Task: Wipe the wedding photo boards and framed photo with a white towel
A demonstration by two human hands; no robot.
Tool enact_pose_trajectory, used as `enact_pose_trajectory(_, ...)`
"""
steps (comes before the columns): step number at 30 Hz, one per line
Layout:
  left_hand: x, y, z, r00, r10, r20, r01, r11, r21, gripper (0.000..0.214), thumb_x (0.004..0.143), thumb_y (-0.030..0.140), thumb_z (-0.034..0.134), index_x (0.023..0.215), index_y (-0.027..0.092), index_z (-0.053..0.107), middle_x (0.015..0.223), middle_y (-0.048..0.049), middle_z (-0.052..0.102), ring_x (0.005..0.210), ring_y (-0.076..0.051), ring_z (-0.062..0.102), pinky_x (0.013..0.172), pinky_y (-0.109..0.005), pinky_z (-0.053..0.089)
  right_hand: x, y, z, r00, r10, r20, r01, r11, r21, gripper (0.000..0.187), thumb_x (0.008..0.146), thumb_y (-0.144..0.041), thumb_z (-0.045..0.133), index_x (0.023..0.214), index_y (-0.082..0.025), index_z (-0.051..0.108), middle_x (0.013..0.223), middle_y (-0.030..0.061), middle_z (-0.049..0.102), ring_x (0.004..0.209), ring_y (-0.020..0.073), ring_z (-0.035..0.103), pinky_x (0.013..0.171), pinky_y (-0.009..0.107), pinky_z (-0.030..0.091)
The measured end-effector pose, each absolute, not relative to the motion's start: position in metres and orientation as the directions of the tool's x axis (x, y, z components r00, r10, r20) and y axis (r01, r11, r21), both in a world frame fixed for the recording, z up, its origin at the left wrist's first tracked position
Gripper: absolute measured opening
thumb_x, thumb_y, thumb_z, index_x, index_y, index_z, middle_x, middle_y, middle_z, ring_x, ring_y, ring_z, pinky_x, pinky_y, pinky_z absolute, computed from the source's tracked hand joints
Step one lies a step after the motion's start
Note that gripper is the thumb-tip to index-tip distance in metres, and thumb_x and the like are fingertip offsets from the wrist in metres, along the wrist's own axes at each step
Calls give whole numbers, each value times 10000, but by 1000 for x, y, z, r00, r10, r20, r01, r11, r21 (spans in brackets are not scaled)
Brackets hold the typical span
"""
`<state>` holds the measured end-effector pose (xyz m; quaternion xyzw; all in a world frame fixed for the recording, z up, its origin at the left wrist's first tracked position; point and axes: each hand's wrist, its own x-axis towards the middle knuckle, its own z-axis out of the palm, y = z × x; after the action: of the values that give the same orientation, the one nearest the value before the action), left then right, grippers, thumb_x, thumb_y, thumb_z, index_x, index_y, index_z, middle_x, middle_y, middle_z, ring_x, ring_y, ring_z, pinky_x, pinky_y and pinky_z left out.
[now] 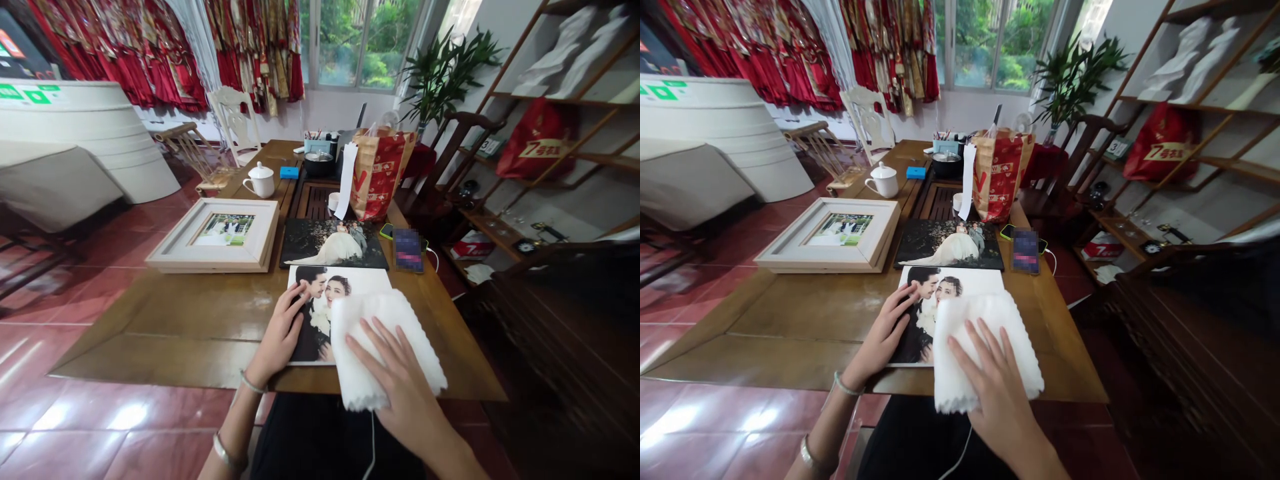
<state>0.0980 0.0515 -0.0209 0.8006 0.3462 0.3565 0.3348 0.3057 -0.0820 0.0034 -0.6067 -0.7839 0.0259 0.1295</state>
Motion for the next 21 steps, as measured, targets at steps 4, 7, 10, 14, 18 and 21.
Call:
enact_pose_trajectory(4, 98, 52, -20, 510, 795, 329, 330, -534, 778, 406, 924, 177, 342, 1305, 268, 450, 1442, -41, 348, 1369, -205, 228, 1140, -473, 174, 307, -92, 4, -269, 950, 160, 926, 301, -228, 734, 708, -192, 525, 1403, -295, 314, 1487, 39, 260, 1342, 315, 221, 1079, 553, 153)
enact_pose_trajectory(7, 98, 52, -20, 514, 793, 328, 333, -536, 776, 410, 925, 180, 337, 1313, 264, 441, 1445, -46, 344, 1370, -209, 224, 1139, -480, 171, 315, -69, 5, -246, 951, 185, 921, 289, -262, 680, 700, -220, 572, 1356, -289, 405, 1463, 67, 302, 1340, 314, 223, 1080, 556, 130)
enact_pose_trajectory(10, 98, 52, -21, 514, 791, 331, 323, -536, 780, 409, 924, 184, 343, 1310, 269, 445, 1446, -45, 343, 1368, -214, 231, 1137, -487, 174, 319, -33, 8, -202, 959, 200, 918, 256, -302, 663, 644, -158, 577, 1292, -269, 492, 1516, 70, 145, 1369, 325, 108, 1076, 566, 95)
enact_pose_trajectory(14, 98, 53, -23, 514, 785, 347, 303, -544, 782, 400, 923, 183, 347, 1295, 268, 465, 1438, -47, 356, 1366, -213, 237, 1138, -486, 174, 316, 14, 11, -184, 974, 129, 923, 216, -318, 673, 683, -162, 548, 1332, -297, 432, 1523, 40, 129, 1382, 296, 51, 1070, 576, 46)
enact_pose_trajectory(18, 97, 54, -24, 510, 784, 353, 300, -548, 781, 403, 923, 186, 351, 1304, 271, 452, 1439, -50, 355, 1366, -217, 239, 1136, -491, 176, 310, 41, 9, -160, 982, 105, 948, 182, -262, 687, 768, -306, 566, 1398, -334, 294, 1505, 36, 206, 1378, 303, 76, 1050, 612, 9)
enact_pose_trajectory(21, 98, 53, -23, 505, 789, 351, 302, -542, 784, 405, 921, 188, 357, 1309, 263, 447, 1436, -54, 359, 1365, -214, 244, 1137, -479, 178, 306, 38, 8, -156, 980, 126, 955, 182, -234, 683, 766, -280, 552, 1395, -346, 296, 1503, 17, 216, 1379, 299, 73, 1053, 606, 1)
